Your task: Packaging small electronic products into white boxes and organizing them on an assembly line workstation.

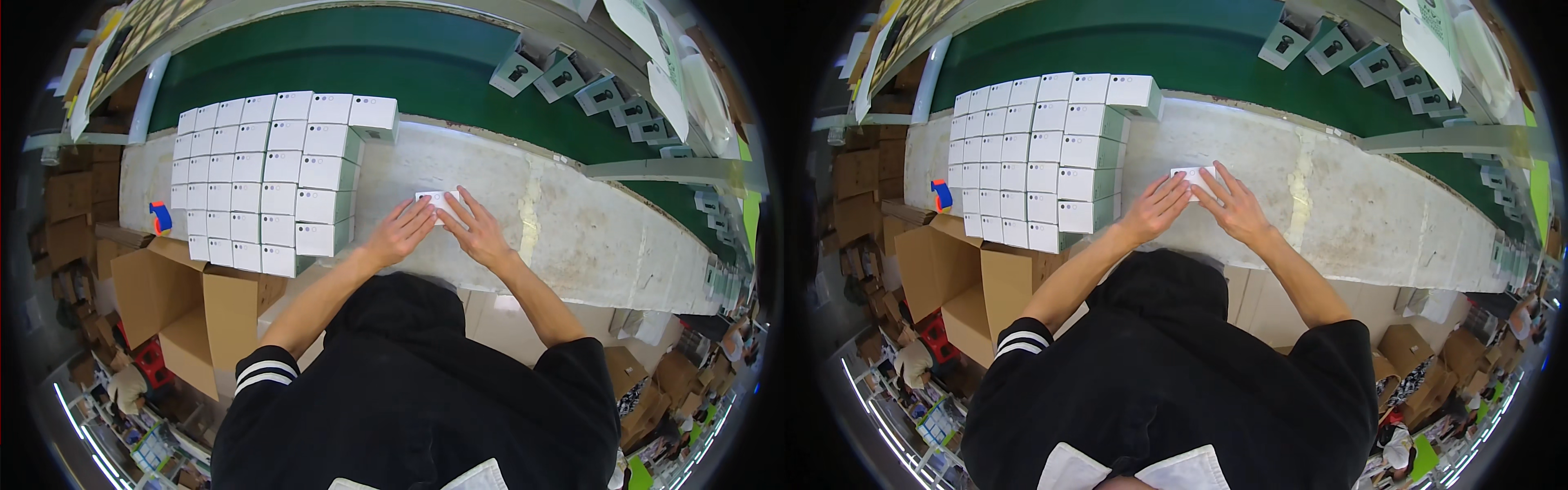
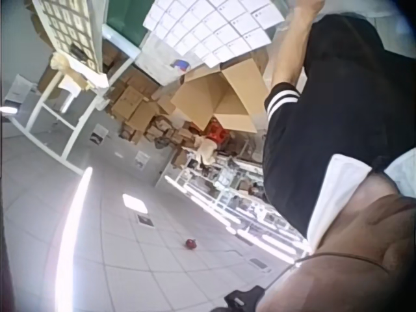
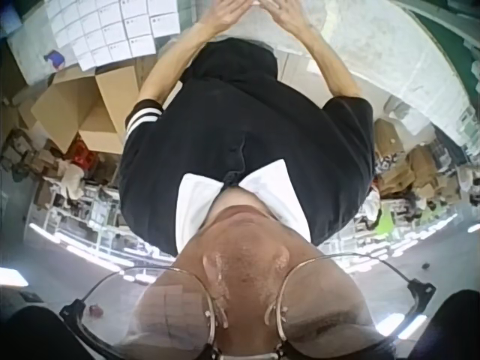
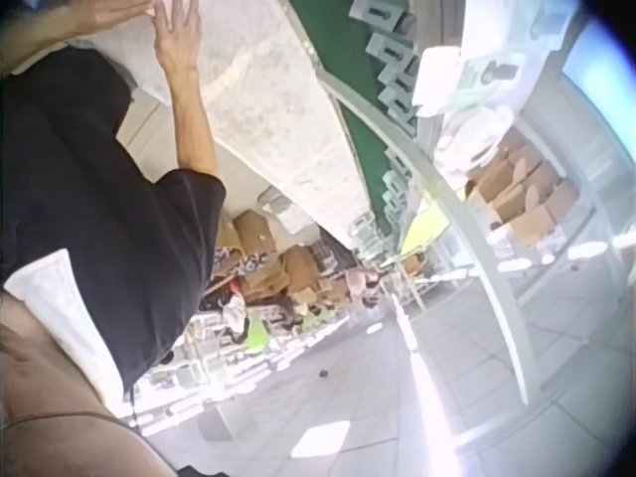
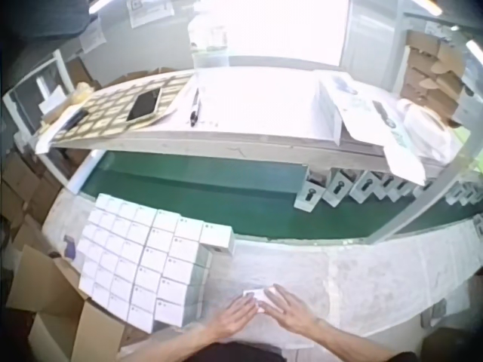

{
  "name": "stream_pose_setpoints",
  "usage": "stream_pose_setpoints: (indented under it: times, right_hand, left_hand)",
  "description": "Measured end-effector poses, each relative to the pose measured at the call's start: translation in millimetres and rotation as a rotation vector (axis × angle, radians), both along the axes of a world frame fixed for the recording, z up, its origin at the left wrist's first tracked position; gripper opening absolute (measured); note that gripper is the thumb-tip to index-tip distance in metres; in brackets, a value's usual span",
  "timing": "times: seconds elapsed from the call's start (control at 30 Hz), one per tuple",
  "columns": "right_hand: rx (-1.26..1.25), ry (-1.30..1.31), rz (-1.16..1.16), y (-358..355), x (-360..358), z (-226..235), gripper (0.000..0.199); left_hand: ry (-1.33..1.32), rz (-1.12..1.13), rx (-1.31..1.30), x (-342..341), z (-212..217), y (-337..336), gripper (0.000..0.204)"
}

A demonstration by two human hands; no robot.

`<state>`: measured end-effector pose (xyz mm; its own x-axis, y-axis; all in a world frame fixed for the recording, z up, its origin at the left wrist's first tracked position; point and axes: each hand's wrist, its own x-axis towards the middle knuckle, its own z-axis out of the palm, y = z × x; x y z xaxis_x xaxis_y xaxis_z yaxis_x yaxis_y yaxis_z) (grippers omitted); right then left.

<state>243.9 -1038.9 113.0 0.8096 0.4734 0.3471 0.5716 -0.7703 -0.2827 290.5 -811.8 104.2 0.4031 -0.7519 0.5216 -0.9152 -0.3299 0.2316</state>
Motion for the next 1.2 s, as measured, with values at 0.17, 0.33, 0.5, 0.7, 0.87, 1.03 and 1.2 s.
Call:
stream_pose_setpoints:
  times: [0.17, 0.33, 0.5, 0.7, 0.87, 1.03, 1.2]
  right_hand:
    - [0.078, 0.029, -0.007, -2, -4, -3, 0.049]
    - [0.081, 0.194, 0.087, -7, -2, 12, 0.057]
    - [0.114, 0.384, -0.008, -1, 22, 30, 0.054]
    - [0.299, 0.335, -0.039, 34, 60, 36, 0.047]
    - [0.403, 0.201, -0.085, 81, 104, 13, 0.043]
    - [0.709, 0.236, -0.098, 78, 122, 22, 0.022]
    - [0.707, -0.292, -0.9, -45, 222, -9, 0.042]
  left_hand:
    - [0.017, 0.016, -0.003, -5, -1, -3, 0.032]
    - [0.159, 0.03, -0.095, -13, 0, -2, 0.034]
    - [0.067, 0.095, -0.05, -2, -3, -1, 0.029]
    - [0.135, 0.421, -0.259, 5, 33, 16, 0.023]
    - [0.134, 0.6, -0.229, 14, 41, 42, 0.025]
    - [0.164, 0.701, -0.166, -1, 36, 52, 0.025]
    - [0.268, 0.718, -0.135, -32, 37, 46, 0.024]
